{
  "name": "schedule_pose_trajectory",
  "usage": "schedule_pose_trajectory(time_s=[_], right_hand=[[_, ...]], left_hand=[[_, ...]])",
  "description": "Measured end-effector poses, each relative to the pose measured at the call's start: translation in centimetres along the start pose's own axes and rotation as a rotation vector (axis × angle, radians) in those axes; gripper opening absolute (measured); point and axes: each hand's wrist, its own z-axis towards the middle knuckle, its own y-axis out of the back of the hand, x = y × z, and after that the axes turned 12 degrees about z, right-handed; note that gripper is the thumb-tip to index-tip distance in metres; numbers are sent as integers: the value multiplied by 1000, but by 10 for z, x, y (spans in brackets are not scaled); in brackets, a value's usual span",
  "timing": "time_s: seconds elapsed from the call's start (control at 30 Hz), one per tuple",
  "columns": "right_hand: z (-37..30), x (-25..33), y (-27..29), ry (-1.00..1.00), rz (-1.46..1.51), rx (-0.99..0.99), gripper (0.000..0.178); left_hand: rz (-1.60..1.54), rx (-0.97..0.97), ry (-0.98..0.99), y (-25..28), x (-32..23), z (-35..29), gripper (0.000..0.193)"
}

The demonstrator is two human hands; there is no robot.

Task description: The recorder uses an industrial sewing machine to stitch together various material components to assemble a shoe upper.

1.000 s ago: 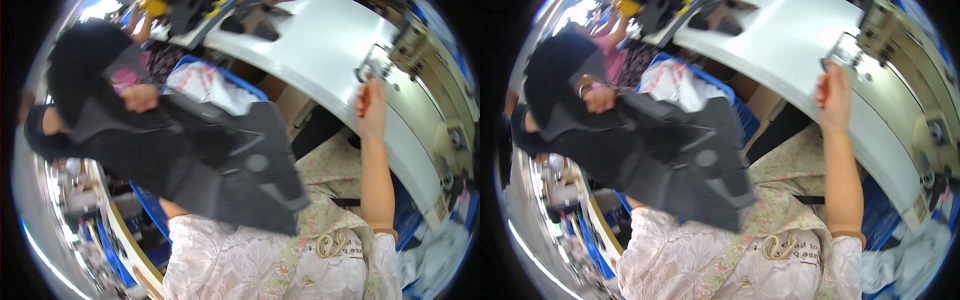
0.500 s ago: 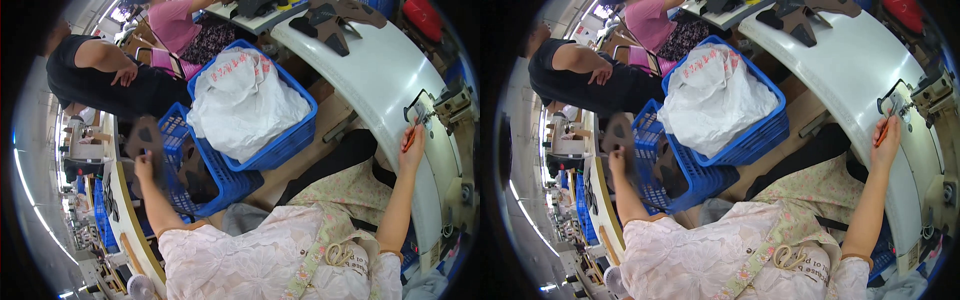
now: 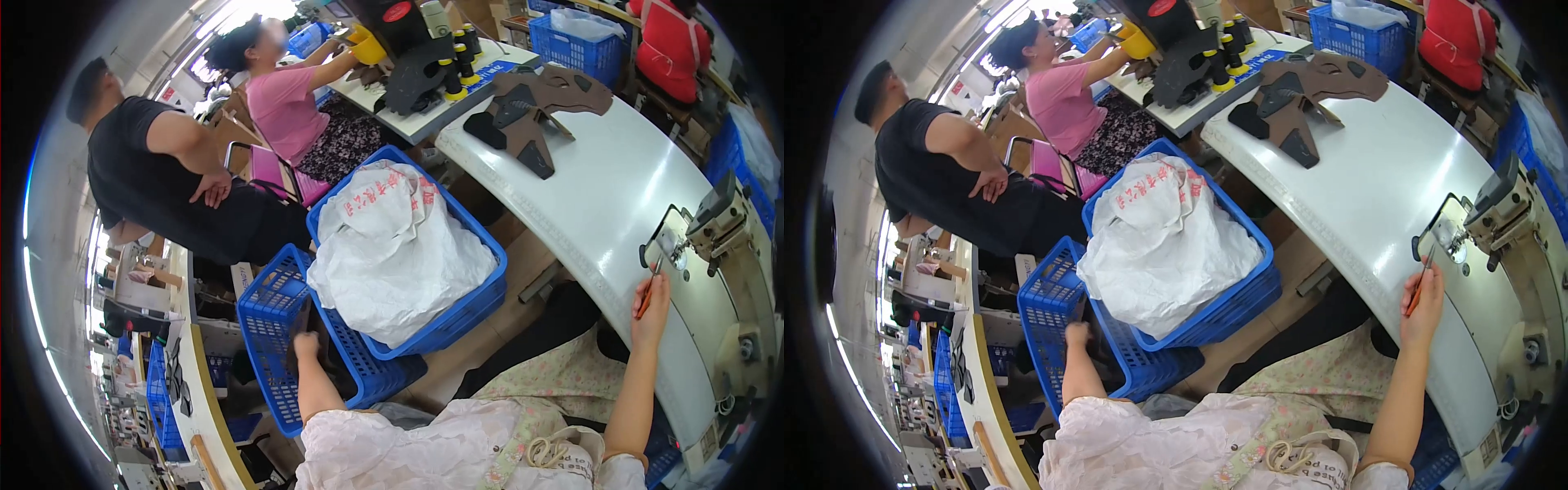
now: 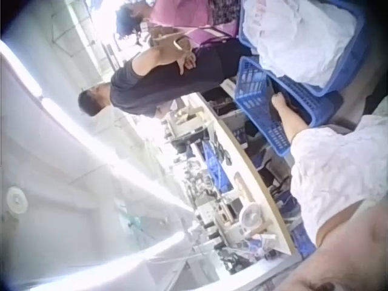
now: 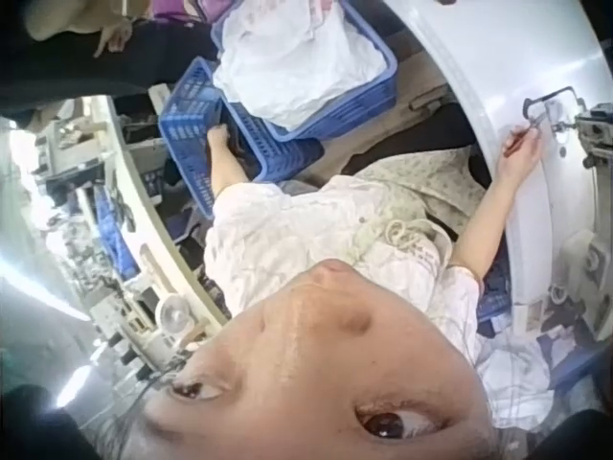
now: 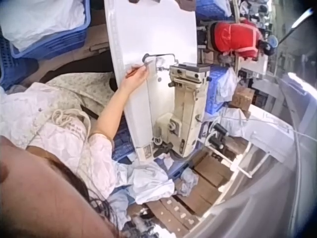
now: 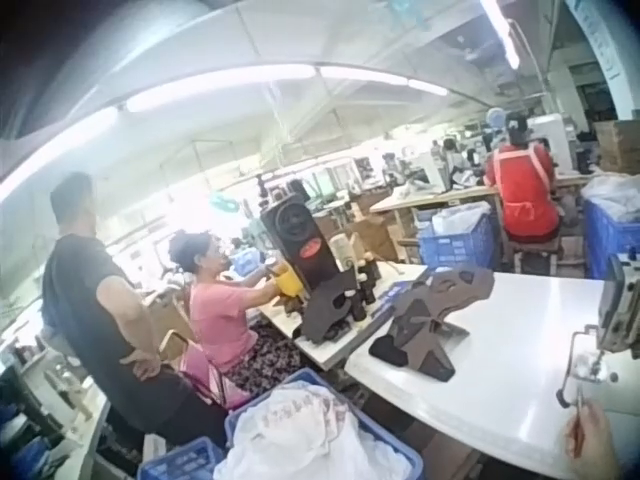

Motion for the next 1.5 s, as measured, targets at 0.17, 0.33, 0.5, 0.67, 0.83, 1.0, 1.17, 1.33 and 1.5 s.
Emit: schedule_pose_trajectory(time_s=[0.17, 0.33, 0.5, 0.67, 0.83, 1.0, 1.17, 1.33, 1.5], right_hand=[[0, 15, 4, 78, -178, 44, 31], [15, 12, 25, 79, -427, -23, 31], [11, 15, 21, -34, -403, -24, 33], [9, 14, 19, -10, -316, 27, 33], [10, 19, 18, -58, -304, 3, 32], [12, 20, 17, -11, -278, 32, 32], [12, 17, 19, 19, -278, 44, 32], [9, 22, 12, 11, -271, 53, 33], [7, 16, 25, 87, -265, 11, 36]], left_hand=[[-269, -669, -442, 105, -232, -21, 20], [-275, -431, -1151, 125, -485, -80, 42], [-40, -430, -1575, 63, -657, -128, 43], [-40, -332, -1666, 32, -759, -158, 52], [378, -293, -1567, 36, -788, -185, 48], [459, -299, -1572, 34, -796, -179, 41], [491, -175, -1581, 42, -813, -152, 35], [-382, -681, -1085, 112, -820, -112, 33], [-658, -864, -1265, 209, -808, -150, 44]])
